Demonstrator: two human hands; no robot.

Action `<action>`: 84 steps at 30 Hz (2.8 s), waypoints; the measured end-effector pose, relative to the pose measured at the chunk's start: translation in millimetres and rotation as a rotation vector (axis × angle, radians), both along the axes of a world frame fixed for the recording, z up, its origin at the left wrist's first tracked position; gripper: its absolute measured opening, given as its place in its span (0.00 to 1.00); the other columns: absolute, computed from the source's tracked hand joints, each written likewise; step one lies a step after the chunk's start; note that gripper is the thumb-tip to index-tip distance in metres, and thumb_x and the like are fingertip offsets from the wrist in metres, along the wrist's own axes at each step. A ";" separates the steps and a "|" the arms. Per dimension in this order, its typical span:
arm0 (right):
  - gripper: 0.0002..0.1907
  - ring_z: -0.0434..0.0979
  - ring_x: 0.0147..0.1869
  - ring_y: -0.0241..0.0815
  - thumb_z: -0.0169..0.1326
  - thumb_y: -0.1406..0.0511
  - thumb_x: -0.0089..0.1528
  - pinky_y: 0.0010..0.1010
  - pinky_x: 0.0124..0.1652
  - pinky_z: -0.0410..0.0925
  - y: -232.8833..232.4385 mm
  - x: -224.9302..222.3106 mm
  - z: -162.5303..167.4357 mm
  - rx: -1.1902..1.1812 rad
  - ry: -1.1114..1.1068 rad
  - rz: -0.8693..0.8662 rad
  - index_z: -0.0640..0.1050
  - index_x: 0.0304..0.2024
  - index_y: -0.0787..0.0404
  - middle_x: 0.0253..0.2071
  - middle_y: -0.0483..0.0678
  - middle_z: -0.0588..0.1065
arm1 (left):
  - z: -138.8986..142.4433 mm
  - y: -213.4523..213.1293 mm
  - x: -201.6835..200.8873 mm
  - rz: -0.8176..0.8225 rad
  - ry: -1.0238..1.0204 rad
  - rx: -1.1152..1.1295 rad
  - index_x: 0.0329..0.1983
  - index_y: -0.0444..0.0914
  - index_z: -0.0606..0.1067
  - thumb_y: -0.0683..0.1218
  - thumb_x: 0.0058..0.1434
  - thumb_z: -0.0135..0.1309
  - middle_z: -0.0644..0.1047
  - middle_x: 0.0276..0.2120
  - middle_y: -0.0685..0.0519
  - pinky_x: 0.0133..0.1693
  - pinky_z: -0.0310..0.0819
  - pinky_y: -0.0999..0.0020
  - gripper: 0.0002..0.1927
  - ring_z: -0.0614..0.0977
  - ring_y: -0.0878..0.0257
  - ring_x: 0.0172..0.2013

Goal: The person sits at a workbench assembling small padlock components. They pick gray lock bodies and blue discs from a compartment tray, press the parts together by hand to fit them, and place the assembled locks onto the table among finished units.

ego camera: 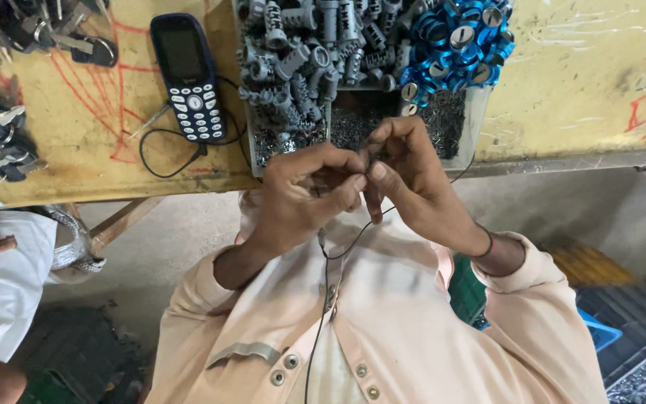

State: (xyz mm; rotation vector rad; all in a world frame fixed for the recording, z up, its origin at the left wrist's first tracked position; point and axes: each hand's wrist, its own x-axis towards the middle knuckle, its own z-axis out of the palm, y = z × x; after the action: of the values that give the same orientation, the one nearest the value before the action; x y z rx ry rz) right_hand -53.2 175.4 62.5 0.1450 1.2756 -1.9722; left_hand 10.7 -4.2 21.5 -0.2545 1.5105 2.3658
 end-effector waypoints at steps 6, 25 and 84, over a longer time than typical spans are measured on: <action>0.06 0.77 0.36 0.47 0.63 0.64 0.68 0.38 0.32 0.67 49.7 -26.2 32.8 1.278 1.321 0.575 0.79 0.42 0.57 0.35 0.45 0.72 | -4.6 -4.6 -3.5 -0.010 0.196 -0.259 0.42 0.31 0.81 0.37 0.63 0.61 0.82 0.36 0.53 0.37 0.80 0.78 0.05 0.83 0.72 0.34; 0.05 0.74 0.34 0.38 0.60 0.69 0.70 0.29 0.34 0.66 72.7 -6.0 3.4 0.862 0.730 0.203 0.77 0.46 0.62 0.45 0.49 0.75 | -0.4 9.1 -3.5 -0.062 0.253 -0.316 0.45 0.31 0.79 0.38 0.67 0.60 0.80 0.38 0.52 0.40 0.83 0.76 0.05 0.84 0.70 0.37; 0.13 0.76 0.43 0.45 0.70 0.70 0.65 0.35 0.41 0.68 83.9 -33.8 36.0 1.176 1.371 0.011 0.83 0.50 0.56 0.45 0.46 0.76 | -36.0 -12.1 2.5 -0.203 0.182 0.093 0.39 0.29 0.76 0.39 0.61 0.56 0.78 0.36 0.49 0.38 0.80 0.70 0.07 0.81 0.64 0.35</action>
State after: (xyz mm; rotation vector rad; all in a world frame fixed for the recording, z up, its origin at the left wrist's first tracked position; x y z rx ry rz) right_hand -87.0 259.2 98.5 -0.7712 3.1086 -0.8495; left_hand 13.2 -16.3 -14.5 0.1338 1.4224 2.3388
